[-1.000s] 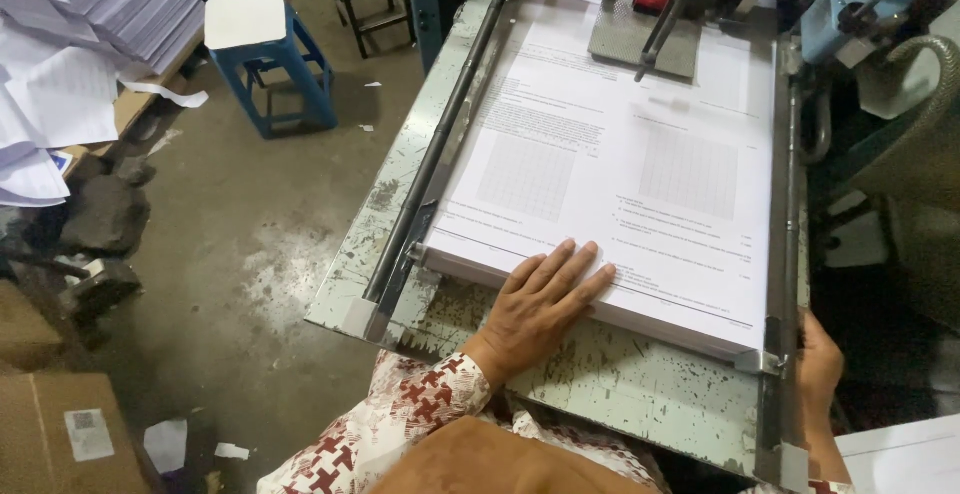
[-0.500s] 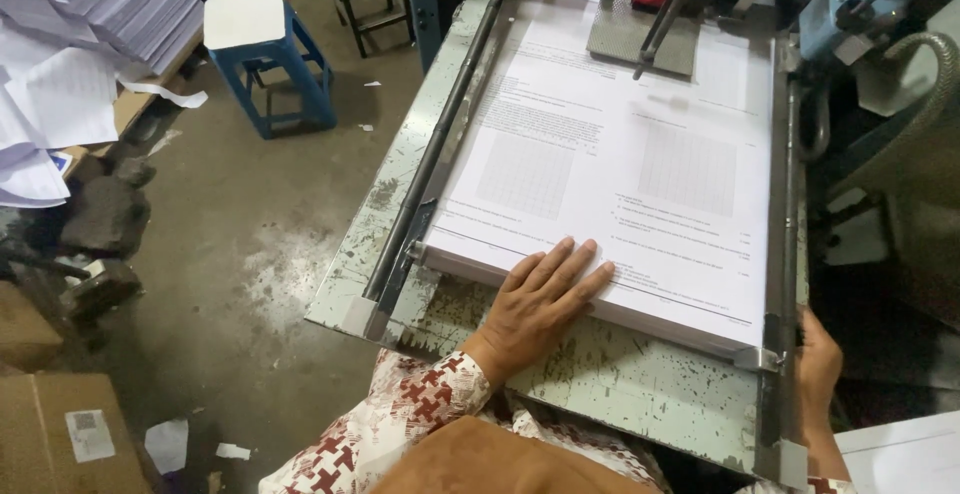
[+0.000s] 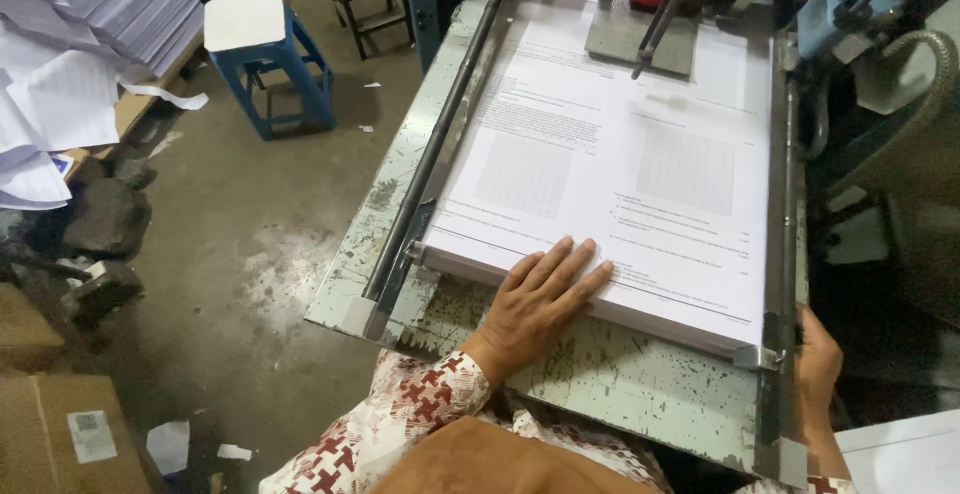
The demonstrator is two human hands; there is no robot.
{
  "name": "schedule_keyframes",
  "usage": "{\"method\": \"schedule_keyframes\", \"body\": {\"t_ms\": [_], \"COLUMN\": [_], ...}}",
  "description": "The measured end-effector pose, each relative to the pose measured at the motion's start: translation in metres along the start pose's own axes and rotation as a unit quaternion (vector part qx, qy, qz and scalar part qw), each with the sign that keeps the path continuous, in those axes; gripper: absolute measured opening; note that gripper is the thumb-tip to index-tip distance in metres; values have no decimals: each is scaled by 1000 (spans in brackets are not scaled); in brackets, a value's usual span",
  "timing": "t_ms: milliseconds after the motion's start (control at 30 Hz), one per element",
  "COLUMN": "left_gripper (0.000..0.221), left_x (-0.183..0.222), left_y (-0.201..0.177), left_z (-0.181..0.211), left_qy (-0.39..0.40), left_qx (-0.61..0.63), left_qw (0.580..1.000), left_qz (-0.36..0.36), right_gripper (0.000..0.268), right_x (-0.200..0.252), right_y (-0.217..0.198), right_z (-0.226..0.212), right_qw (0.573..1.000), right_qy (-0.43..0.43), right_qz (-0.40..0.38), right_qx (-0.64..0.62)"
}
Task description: Aligning and squaring a stack of printed papers on the feed tray of a machine to ensure proper processing.
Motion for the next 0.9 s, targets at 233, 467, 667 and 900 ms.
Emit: {"method": "schedule_keyframes", "body": {"t_ms": [233, 467, 667, 900], "left_gripper": [56, 69, 66, 56], "left_x": [0, 1, 3, -1], "left_y": [1, 2, 4, -4], "left_z": [0, 0, 0, 1], "left_qy": [1, 1, 2, -3], "left_qx": [4, 4, 2, 13], "left_qw": [1000, 1000, 1000, 1000], "left_qz": [1, -3, -9, 11], "right_gripper": [27, 20, 36, 23], "right_x": [-3, -1, -2, -4], "right_y": [0, -1, 0, 1], "right_z": [23, 6, 20, 40], "right_qw": [999, 1000, 1000, 999], "right_qy": [-18, 5, -13, 10], "right_qz": [9, 1, 7, 18], "right_qx": [26, 6, 12, 48]}}
Point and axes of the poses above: each hand's wrist, its own x-axis away from the middle knuckle, its own y-axis out of the palm, z = x × y, the point moved 4 cm from there along -x, towards the middle knuckle, and after that the axes turned 10 degrees about z, right-handed, at the moved point
